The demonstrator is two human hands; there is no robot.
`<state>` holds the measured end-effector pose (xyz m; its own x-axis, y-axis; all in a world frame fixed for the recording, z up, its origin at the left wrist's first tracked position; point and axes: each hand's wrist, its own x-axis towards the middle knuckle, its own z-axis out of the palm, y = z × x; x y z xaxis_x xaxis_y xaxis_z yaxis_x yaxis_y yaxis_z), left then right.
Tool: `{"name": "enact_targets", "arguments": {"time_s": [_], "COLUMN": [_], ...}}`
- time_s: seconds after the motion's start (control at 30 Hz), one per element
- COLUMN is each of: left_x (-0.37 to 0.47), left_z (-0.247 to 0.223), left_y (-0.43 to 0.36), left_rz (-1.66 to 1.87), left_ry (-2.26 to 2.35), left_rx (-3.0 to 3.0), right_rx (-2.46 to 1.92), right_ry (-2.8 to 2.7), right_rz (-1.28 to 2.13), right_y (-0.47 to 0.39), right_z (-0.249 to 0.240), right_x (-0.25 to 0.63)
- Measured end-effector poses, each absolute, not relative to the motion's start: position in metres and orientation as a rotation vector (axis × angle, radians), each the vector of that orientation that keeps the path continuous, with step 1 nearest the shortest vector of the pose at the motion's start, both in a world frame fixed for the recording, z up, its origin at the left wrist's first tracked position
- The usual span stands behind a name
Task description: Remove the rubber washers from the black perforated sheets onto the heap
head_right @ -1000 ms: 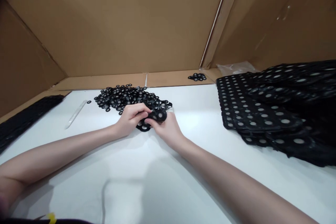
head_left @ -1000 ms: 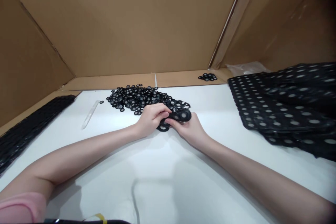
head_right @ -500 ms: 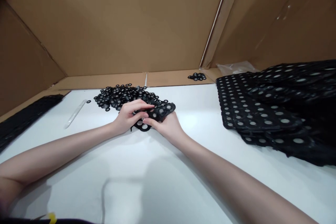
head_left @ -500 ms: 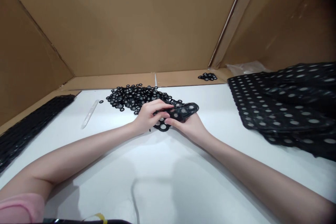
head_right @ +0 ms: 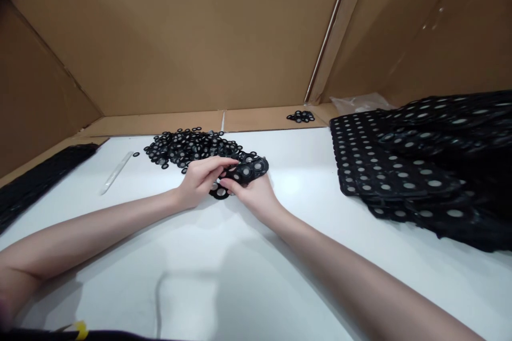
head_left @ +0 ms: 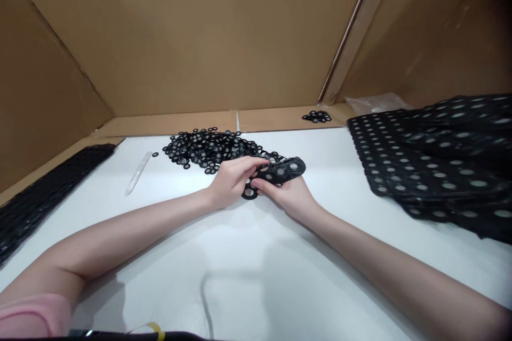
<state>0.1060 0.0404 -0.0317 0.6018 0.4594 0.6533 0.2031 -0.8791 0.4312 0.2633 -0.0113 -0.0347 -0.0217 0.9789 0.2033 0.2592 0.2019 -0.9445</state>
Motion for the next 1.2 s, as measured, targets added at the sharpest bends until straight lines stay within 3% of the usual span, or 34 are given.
{"name": "enact_targets", "arguments": {"time_s": [0.33, 0.47, 0.67, 0.9, 1.2], "left_x": [0.111, 0.097, 0.081, 0.11, 0.097], "left_z": [-0.03, -0.024, -0.019, -0.007, -0.017], "left_y": [0.058, 0.088, 0.099, 0.047, 0.05], "left_rz": [1.229, 1.424, 1.33, 0.969, 1.049], "left_ry": [0.909, 1.01, 1.103, 0.387, 0.561], "left_rx": [1.952, 1.664, 2.253, 2.376, 2.275], "right_rx": [-1.23, -1.174, -1.151, -1.114, -1.217], "right_ry": [-1.425, -1.357, -1.496, -1.64, -1.49], "right_rz": [1.058, 1.079, 0.945, 0.89, 0.933], "right_y": [-0.01, -0.011, -0.011, -0.011, -0.011], "right_z": [-0.041, -0.04, -0.037, -0.037, -0.031], "right_x": [0.261, 0.259, 0.26, 0.261, 0.267]}}
